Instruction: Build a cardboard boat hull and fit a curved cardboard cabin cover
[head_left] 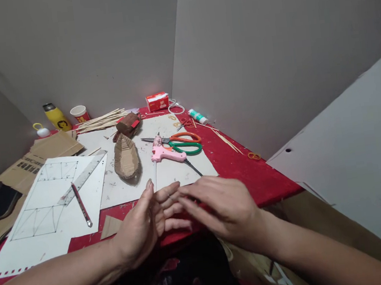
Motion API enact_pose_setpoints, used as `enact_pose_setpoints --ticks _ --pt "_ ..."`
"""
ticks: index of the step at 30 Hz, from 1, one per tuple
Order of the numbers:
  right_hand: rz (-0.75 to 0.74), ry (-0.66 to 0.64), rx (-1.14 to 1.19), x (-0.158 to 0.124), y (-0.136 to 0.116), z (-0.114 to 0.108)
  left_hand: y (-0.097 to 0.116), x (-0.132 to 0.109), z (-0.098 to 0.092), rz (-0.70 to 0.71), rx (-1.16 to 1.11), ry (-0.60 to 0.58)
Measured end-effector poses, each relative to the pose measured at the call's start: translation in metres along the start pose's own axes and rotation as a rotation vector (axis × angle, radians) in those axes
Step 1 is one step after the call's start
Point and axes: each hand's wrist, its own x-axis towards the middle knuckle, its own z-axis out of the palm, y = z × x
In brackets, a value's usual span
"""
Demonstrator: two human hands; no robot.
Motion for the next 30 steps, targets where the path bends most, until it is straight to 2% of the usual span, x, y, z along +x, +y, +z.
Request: enact_pose_setpoints --ticks 2,6,12,14,17,19,23,30 --pt "-0.011 -0.051 0.003 -0.001 -0.008 0.007 -0.002 0.001 -0.001 0.003 -0.008 0.006" --pt "-0.012 -0.058 -0.099 -0.005 -0.014 0.019 -0.008 0.002 -0.005 -0.002 -0.004 -0.041" --pt "-0.01 -0.11 -0.126 -0.005 -0.013 0.022 -0.013 0.001 -0.009 -0.029 0.048 -0.071" --pt "0.027 -0.078 -0.134 -0.002 -0.008 0.02 -0.011 0.0 -0.007 -0.024 0.07 -0.123" --pt "0.15 0.072 -0.148 0.003 0.0 0.013 -0.007 -0.002 -0.004 -0.053 0.095 -0.19" --pt "0.24 0.139 -0.015 0.005 0.002 0.007 -0.005 -0.003 -0.002 -0.092 0.09 -0.197" --pt "0.325 0.004 0.432 0.008 -0.006 0.0 -0.006 -0.003 -0.001 -0.09 0.062 -0.242" --pt "0.326 -0.032 0.573 0.011 -0.015 0.008 -0.011 -0.003 -0.001 -0.098 0.049 -0.239"
